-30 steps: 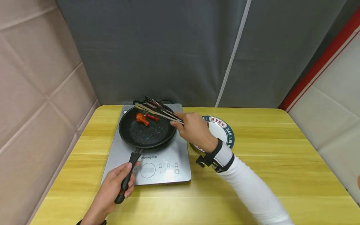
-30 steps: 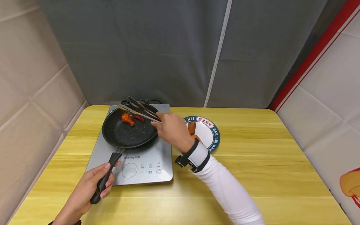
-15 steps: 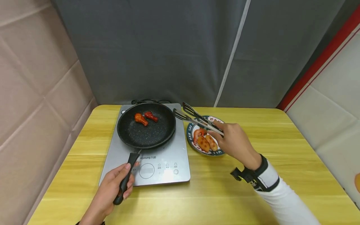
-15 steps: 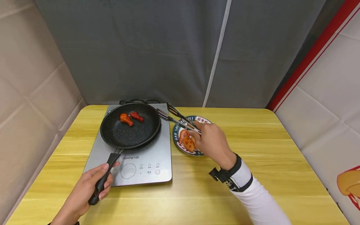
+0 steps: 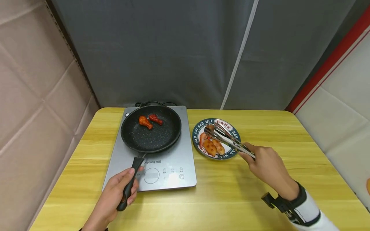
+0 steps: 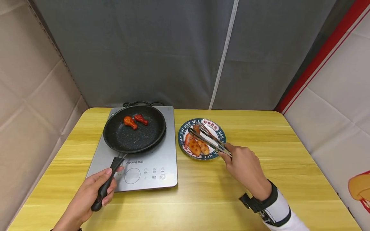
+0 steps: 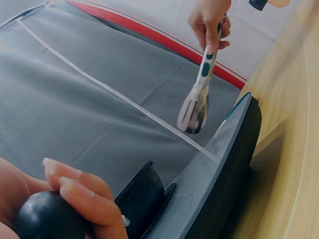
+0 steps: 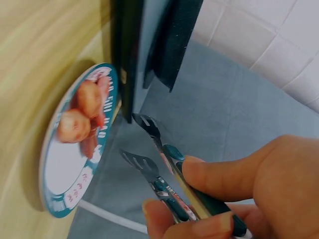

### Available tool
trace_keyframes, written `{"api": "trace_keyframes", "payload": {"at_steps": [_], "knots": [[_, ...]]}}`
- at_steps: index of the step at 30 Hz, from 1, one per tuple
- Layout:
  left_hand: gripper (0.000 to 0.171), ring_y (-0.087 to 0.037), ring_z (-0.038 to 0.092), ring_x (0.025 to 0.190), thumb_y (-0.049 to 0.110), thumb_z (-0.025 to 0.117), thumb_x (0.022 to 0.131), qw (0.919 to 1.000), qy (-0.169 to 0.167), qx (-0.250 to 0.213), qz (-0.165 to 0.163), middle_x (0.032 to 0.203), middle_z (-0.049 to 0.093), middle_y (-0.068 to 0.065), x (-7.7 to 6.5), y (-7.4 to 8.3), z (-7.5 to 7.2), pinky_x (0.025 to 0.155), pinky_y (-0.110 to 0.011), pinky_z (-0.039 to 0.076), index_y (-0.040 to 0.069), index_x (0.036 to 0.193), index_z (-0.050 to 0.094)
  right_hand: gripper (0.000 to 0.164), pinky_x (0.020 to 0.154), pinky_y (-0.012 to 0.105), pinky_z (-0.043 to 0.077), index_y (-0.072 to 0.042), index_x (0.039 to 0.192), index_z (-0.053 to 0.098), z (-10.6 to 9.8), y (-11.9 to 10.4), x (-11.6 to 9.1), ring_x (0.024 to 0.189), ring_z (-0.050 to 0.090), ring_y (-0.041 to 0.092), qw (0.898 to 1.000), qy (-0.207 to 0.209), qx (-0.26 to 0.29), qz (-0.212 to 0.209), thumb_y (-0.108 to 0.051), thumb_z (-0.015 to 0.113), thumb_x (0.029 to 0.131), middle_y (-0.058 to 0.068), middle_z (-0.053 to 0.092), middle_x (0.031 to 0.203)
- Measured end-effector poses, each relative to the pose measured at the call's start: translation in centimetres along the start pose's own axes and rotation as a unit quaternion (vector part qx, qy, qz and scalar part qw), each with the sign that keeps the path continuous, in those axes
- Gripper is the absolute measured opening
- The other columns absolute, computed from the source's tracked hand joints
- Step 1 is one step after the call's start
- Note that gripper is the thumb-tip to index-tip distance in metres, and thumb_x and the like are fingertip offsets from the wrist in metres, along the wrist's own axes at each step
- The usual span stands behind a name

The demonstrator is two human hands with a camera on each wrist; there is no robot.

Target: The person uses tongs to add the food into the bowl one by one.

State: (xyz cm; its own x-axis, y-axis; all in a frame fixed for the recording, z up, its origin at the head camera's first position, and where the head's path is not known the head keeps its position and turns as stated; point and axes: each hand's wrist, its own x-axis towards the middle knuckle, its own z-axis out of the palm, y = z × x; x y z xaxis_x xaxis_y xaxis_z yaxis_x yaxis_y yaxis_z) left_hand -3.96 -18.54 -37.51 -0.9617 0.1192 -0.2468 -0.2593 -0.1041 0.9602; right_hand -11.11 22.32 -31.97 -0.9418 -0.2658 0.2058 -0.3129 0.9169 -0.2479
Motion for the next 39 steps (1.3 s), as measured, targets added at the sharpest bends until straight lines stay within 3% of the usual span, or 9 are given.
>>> {"api": "trace_keyframes", "payload": {"at_steps": [9,15,20,27,31,35,39], "knots": [[0.058,-0.012,0.04,0.045,0.038,0.039,0.104,1.0,0.007,0.001,-0.005,0.066,0.043,-0.002,0.0,0.1,0.1,0.04,-0.023,0.036,-0.012,0.132,0.039,0.037,0.04,0.027,0.024,0.006,0.117,0.063,0.4,1.3,-1.5,0.041,0.03,0.011,1.0,0.014,-0.006,0.018,-0.022,0.066,0.092,-0.003,0.038,0.05],[0.058,-0.012,0.04,0.045,0.038,0.039,0.104,0.9999,0.014,0.004,-0.007,0.066,0.043,-0.002,-0.1,0.1,-0.1,0.04,-0.023,0.036,-0.011,0.133,0.039,0.031,0.04,0.028,0.024,0.006,0.111,0.066,1.6,1.3,-0.4,0.042,0.031,0.013,0.999,0.049,-0.01,0.011,-0.018,0.067,0.091,-0.002,0.037,0.048],[0.057,-0.012,0.04,0.045,0.038,0.04,0.103,0.9999,0.016,0.0,-0.005,0.067,0.043,-0.003,-0.1,0.1,-0.1,0.04,-0.023,0.036,-0.011,0.133,0.04,0.03,0.038,0.029,0.026,0.006,0.109,0.066,2.7,0.8,1.1,0.044,0.037,0.017,0.998,0.053,0.01,0.031,-0.018,0.066,0.091,0.005,0.045,0.055],[0.058,-0.011,0.04,0.045,0.038,0.04,0.103,1.0,0.006,-0.003,0.0,0.067,0.043,-0.002,0.0,0.0,0.1,0.04,-0.022,0.036,-0.012,0.133,0.039,0.036,0.039,0.03,0.026,0.008,0.112,0.065,3.5,0.3,1.9,0.044,0.037,0.018,0.997,0.028,0.02,0.065,-0.022,0.063,0.094,0.002,0.038,0.051],[0.057,-0.011,0.039,0.045,0.038,0.04,0.103,0.9999,0.015,-0.001,-0.003,0.067,0.043,-0.002,0.0,0.1,0.2,0.04,-0.022,0.036,-0.011,0.132,0.041,0.039,0.039,0.03,0.028,0.009,0.115,0.064,3.7,-0.2,2.5,0.044,0.039,0.017,0.997,0.006,0.031,0.076,-0.024,0.062,0.095,0.004,0.044,0.055],[0.056,-0.012,0.039,0.045,0.038,0.04,0.103,0.9998,0.019,-0.001,-0.007,0.067,0.043,-0.002,-0.1,0.1,0.3,0.04,-0.022,0.036,-0.011,0.132,0.041,0.034,0.036,0.029,0.03,0.007,0.109,0.066,4.0,-0.9,3.3,0.043,0.041,0.017,0.996,-0.015,0.028,0.082,-0.023,0.062,0.095,0.006,0.046,0.056],[0.055,-0.012,0.04,0.045,0.037,0.041,0.103,0.9997,0.023,0.0,-0.01,0.067,0.043,-0.003,0.0,0.1,0.4,0.04,-0.023,0.036,-0.01,0.132,0.042,0.026,0.035,0.028,0.031,0.002,0.087,0.067,3.9,-1.5,4.2,0.043,0.042,0.018,0.996,-0.029,0.009,0.089,-0.022,0.062,0.094,0.007,0.045,0.055]]}}
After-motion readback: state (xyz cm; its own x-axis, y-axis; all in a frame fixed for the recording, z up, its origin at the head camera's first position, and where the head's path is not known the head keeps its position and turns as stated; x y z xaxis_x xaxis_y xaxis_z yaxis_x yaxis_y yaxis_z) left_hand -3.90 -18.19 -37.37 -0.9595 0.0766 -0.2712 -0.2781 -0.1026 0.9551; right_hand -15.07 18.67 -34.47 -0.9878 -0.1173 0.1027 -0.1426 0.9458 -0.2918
